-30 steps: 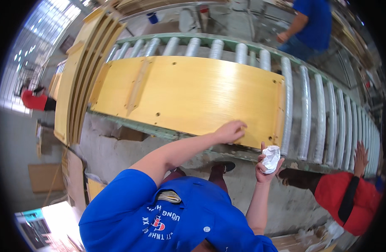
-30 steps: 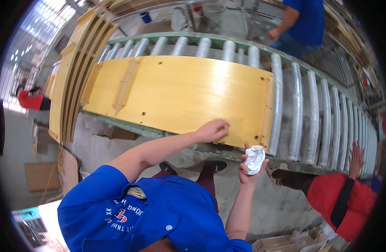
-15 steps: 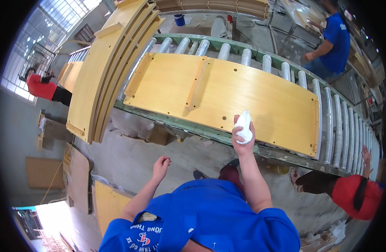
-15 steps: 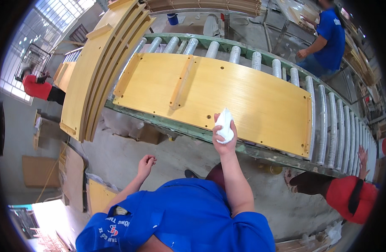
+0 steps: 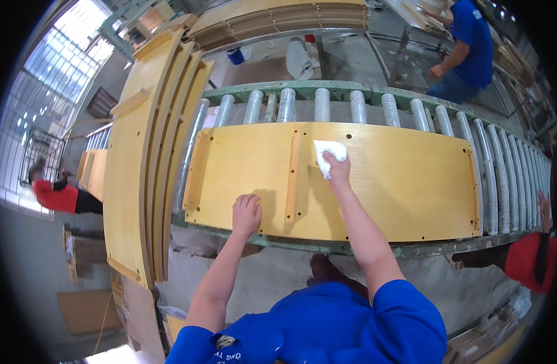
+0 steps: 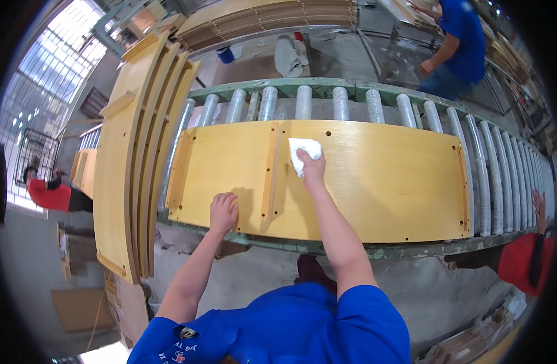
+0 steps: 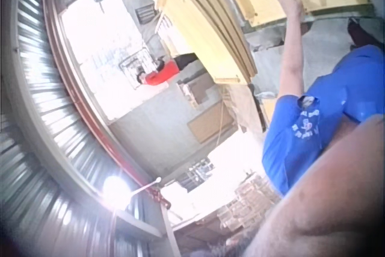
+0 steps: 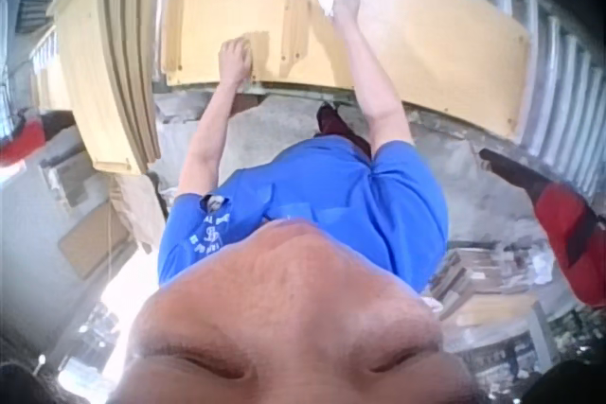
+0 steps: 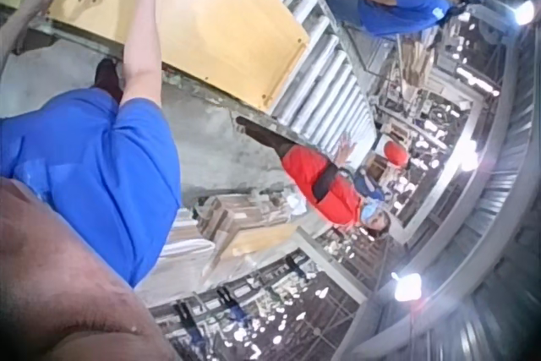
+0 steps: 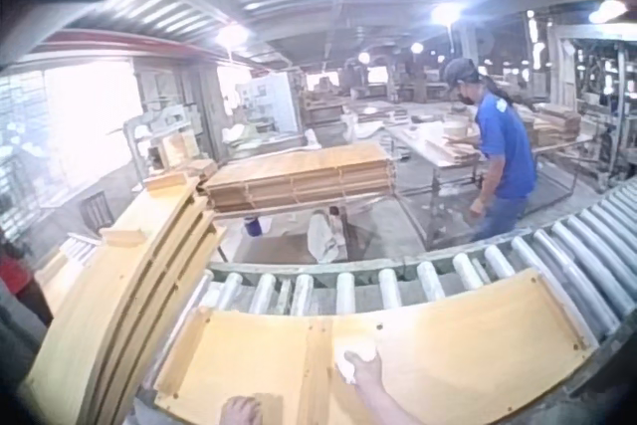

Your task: The person wipes the surface of several light-colored wooden panels using a white cloth. They move along a roller conveyor, cleaning each panel individually and occasionally picking up additional cloths from the floor.

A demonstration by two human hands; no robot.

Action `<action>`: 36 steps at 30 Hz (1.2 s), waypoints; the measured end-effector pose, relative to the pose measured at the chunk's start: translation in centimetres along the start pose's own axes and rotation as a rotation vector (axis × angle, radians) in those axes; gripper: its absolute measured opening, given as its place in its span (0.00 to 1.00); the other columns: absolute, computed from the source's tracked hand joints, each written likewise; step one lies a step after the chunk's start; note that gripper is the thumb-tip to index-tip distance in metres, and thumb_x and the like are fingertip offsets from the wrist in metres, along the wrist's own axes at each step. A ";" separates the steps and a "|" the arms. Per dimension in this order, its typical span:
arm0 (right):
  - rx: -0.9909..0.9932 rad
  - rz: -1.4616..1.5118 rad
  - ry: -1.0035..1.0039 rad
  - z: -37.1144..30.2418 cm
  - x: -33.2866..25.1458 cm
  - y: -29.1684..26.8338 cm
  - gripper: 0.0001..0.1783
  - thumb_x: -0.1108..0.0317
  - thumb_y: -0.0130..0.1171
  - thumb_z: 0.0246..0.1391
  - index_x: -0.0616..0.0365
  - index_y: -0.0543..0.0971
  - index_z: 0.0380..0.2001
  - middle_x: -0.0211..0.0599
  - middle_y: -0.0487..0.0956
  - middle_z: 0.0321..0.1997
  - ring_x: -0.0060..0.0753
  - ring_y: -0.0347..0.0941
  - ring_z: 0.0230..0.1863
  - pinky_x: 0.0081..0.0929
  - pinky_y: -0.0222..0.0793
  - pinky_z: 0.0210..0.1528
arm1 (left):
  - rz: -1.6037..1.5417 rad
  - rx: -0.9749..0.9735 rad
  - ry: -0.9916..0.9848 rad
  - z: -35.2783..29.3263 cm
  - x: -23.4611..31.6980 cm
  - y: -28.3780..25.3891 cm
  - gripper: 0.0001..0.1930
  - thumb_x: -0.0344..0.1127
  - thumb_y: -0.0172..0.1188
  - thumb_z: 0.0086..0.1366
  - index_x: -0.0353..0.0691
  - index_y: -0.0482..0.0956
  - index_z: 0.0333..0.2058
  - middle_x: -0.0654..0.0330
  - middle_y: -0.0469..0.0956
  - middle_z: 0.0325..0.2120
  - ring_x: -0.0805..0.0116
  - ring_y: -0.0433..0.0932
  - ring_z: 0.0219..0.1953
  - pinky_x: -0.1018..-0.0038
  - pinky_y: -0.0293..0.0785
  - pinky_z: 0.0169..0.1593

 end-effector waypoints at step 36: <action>0.353 -0.680 -0.416 -19.2 4.8 -1.1 0.15 0.69 0.67 0.44 0.61 0.73 0.34 0.45 0.75 0.32 0.44 0.73 0.34 0.32 0.68 0.38 | 0.097 0.000 0.058 2.1 -1.0 5.7 0.22 0.40 0.51 0.61 0.41 0.66 0.53 0.51 0.62 0.55 0.51 0.56 0.60 0.56 0.49 0.62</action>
Point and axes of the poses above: each hand's wrist, its own z-axis towards the middle knuckle, its own y-axis out of the palm, x = y × z, the point moved 9 cm from there along z, towards the middle knuckle
